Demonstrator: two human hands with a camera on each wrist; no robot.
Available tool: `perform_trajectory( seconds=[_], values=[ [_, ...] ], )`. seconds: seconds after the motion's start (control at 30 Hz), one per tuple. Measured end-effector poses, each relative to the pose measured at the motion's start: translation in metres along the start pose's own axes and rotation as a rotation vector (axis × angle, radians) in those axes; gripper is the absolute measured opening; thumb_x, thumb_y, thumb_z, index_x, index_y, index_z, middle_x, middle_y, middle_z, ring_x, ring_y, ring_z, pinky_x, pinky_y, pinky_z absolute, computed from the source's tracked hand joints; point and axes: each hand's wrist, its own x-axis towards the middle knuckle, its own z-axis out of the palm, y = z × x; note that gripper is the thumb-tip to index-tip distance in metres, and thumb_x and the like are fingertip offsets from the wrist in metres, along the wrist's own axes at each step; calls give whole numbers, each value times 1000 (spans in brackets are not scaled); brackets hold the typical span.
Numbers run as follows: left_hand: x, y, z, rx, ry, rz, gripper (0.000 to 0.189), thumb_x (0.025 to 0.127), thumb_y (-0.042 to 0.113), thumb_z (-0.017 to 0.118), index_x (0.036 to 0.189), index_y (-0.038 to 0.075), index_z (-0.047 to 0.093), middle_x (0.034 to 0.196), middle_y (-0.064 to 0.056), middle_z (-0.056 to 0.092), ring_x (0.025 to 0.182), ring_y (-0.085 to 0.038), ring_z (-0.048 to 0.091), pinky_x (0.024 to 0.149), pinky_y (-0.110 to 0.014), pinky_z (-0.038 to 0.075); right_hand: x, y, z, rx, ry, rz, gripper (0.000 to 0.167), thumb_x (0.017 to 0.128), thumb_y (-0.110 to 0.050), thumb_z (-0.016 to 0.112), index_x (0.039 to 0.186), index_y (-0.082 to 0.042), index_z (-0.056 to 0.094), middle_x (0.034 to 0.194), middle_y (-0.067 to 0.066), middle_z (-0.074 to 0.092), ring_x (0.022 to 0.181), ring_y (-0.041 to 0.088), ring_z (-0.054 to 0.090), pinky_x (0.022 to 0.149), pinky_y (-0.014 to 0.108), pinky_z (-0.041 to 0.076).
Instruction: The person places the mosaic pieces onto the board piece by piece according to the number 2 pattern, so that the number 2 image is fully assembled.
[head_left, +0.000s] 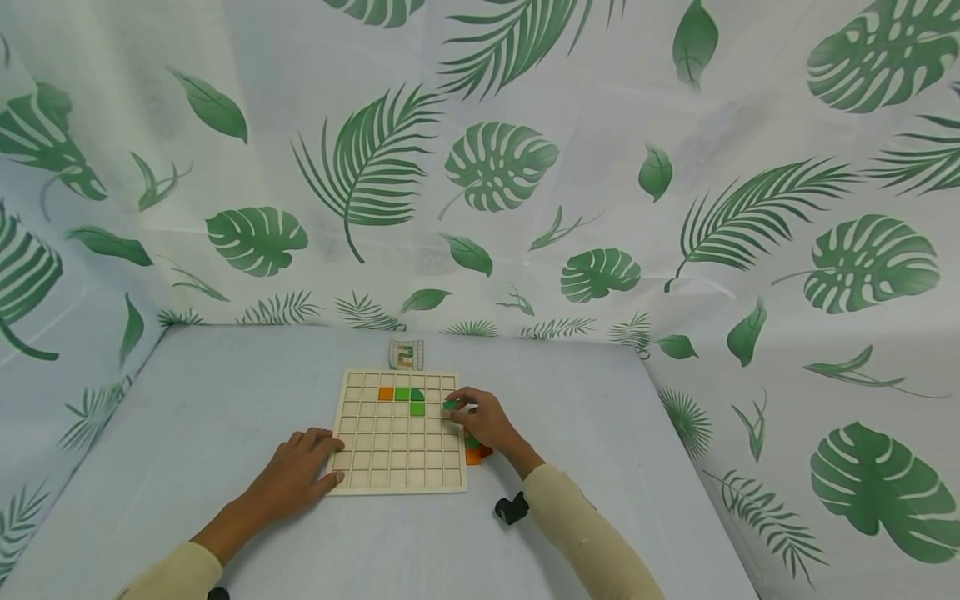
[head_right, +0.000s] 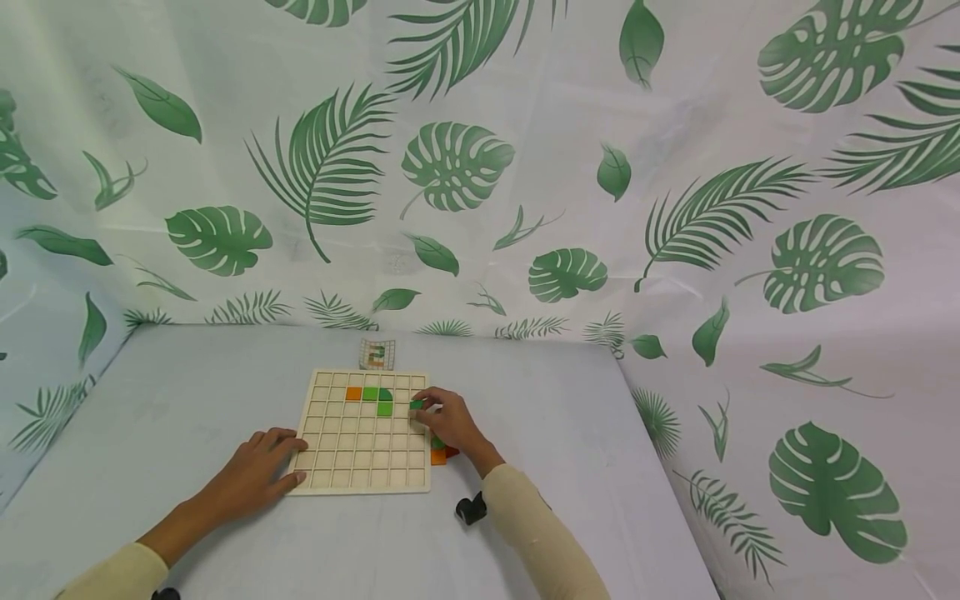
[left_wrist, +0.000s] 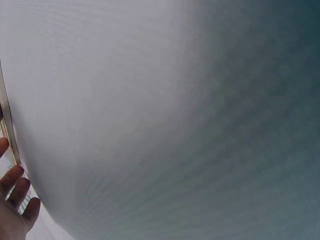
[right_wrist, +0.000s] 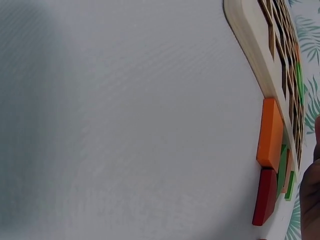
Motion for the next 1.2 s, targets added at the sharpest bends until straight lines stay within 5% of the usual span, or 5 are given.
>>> perform_trajectory(
  seconds=[0.27, 0.57, 0.87, 1.2],
  values=[
    [0, 0, 0, -9, -1, 3, 43, 91, 37, 73, 126, 14, 62, 130, -14, 56, 115, -34, 55, 91, -54, 47, 2, -4, 3, -18, -2, -41, 23, 94, -20, 71, 116, -11, 70, 99, 8, 68, 85, 12, 61, 72, 26, 53],
    [0, 0, 1, 1, -2, 2, 43, 91, 37, 74, 125, 15, 63, 130, -13, 56, 115, -33, 55, 91, -52, 47, 3, -5, 11, 30, -52, -16, 22, 96, -18, 70, 116, -10, 69, 94, 7, 65, 57, 9, 56, 53, 25, 50],
    [-1, 1, 1, -1, 12, 11, 42, 91, 37, 74, 125, 15, 63, 129, -12, 56, 114, -32, 55, 90, -52, 48, 2, -5, 19, 14, -68, -3, 25, 96, -20, 70, 119, -13, 69, 100, 4, 69, 93, 11, 63, 74, 26, 51],
    [-1, 2, -2, 5, 0, 2, 42, 91, 36, 74, 125, 15, 63, 129, -13, 57, 113, -32, 55, 90, -52, 48, 1, -10, 30, 67, -89, 7, 22, 94, -20, 72, 114, -12, 70, 93, 4, 67, 71, 6, 62, 56, 23, 50]
  ],
)
